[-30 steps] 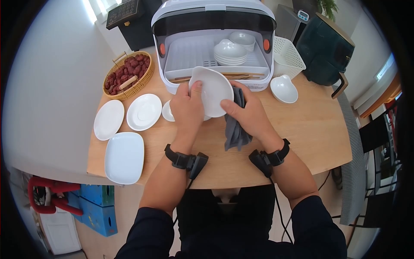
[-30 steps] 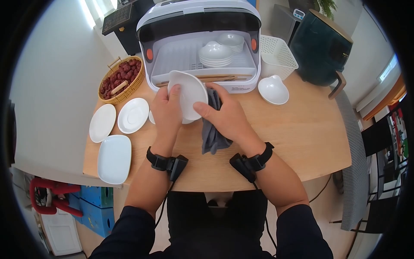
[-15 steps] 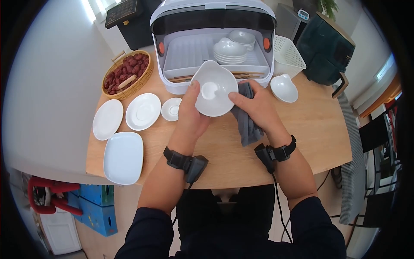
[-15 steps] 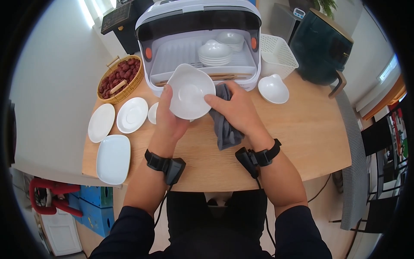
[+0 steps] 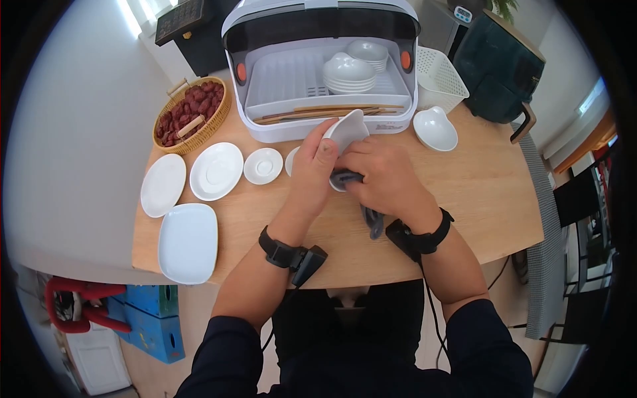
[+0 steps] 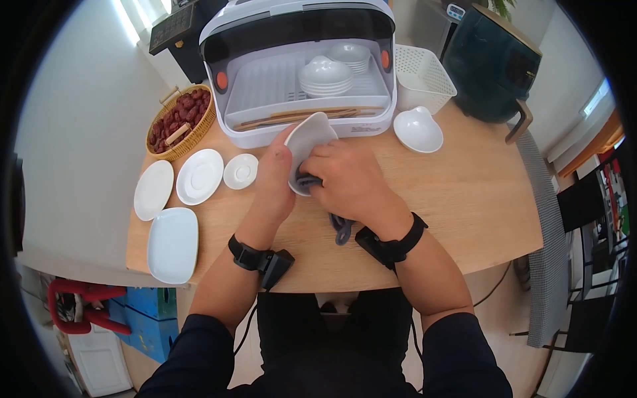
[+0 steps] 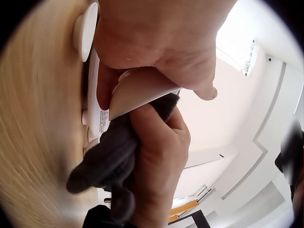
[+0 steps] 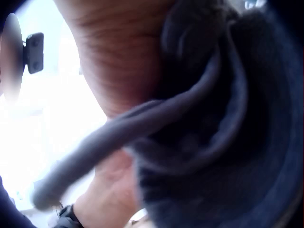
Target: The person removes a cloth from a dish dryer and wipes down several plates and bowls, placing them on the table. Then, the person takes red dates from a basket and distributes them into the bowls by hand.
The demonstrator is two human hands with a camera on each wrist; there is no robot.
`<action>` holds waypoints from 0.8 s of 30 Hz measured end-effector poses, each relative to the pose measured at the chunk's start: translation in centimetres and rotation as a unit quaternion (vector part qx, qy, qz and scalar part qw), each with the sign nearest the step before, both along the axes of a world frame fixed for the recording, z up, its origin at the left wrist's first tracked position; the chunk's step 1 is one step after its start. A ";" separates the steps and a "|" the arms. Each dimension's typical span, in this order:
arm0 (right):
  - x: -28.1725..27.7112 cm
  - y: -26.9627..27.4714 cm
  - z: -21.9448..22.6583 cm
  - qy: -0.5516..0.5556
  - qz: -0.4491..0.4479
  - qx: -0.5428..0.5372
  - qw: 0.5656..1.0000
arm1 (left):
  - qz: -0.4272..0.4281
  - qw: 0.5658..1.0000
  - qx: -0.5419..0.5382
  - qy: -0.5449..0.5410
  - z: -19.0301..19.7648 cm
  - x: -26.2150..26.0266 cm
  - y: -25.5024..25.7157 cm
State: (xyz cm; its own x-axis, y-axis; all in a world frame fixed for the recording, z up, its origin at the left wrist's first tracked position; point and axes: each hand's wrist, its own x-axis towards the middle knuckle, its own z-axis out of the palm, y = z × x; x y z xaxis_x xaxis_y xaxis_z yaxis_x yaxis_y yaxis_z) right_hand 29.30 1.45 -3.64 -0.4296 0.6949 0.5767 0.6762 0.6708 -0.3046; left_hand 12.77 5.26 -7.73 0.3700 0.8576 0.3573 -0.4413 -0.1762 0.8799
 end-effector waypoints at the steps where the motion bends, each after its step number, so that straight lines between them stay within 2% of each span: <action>1: 0.2 0.0 0.0 0.003 -0.004 0.000 1.000 | -0.001 1.000 -0.012 -0.004 -0.1 -0.1 0.0; 3: 0.7 0.0 0.2 0.112 0.088 -0.159 0.977 | -0.007 1.000 -0.025 -0.007 0.1 0.2 -0.3; 4: 0.7 -0.1 0.3 0.113 0.085 -0.159 0.977 | -0.020 0.998 -0.058 -0.033 0.3 0.4 -0.5; 5: 0.5 -0.3 0.4 0.254 0.081 -0.228 0.936 | -0.034 0.994 -0.091 -0.058 0.6 0.5 -0.8; 6: 0.4 -0.4 0.6 0.388 0.075 -0.291 0.872 | -0.036 0.994 -0.091 -0.058 0.9 0.6 -0.8; 7: 0.4 -0.6 1.0 0.387 0.075 -0.290 0.872 | -0.057 0.993 -0.083 -0.062 1.3 0.6 -0.8; 9: 0.5 -0.7 1.7 0.550 0.074 -0.284 0.782 | -0.073 0.992 -0.074 -0.070 1.6 0.5 -0.6; 10: 0.7 -0.3 1.4 0.522 0.049 -0.251 0.814 | -0.085 0.990 -0.081 -0.081 1.6 0.4 -0.6; 11: 0.4 0.0 1.2 0.520 0.051 -0.253 0.814 | -0.099 0.987 -0.089 -0.091 1.6 0.3 -0.6; 12: 0.1 0.3 1.0 0.376 -0.027 -0.070 0.923 | -0.105 0.986 -0.091 -0.095 1.5 0.3 -0.5; 13: -0.2 0.4 0.7 0.206 -0.104 0.117 0.966 | -0.105 0.986 -0.092 -0.096 1.2 0.5 -0.5; 15: -1.1 0.2 0.1 0.174 -0.109 0.146 0.968 | -0.081 0.991 -0.072 -0.077 0.6 1.2 -0.7; 17: -1.8 0.0 0.0 0.296 0.006 0.011 0.955 | -0.084 0.991 -0.060 -0.080 0.4 1.0 -0.8; 18: -1.5 0.0 0.2 0.294 0.008 0.011 0.956 | -0.079 0.990 -0.083 -0.078 0.5 0.7 -0.7; 19: -0.7 -0.1 0.5 0.269 0.084 -0.107 0.953 | -0.072 0.989 -0.106 -0.077 0.5 0.4 -0.7; 20: 0.0 -0.2 0.9 0.238 0.157 -0.224 0.932 | -0.070 0.989 -0.106 -0.079 0.6 0.2 -0.7; 21: 0.6 -0.5 1.4 0.235 0.159 -0.225 0.932 | -0.064 0.990 -0.100 -0.074 0.8 0.0 -0.6; 23: 1.6 -0.8 2.6 0.147 0.151 -0.302 0.930 | -0.058 0.992 -0.092 -0.070 1.2 -0.1 -0.3; 24: 1.9 -1.0 2.8 0.147 0.108 -0.304 0.935 | -0.042 0.992 -0.090 -0.082 1.4 -0.1 -0.1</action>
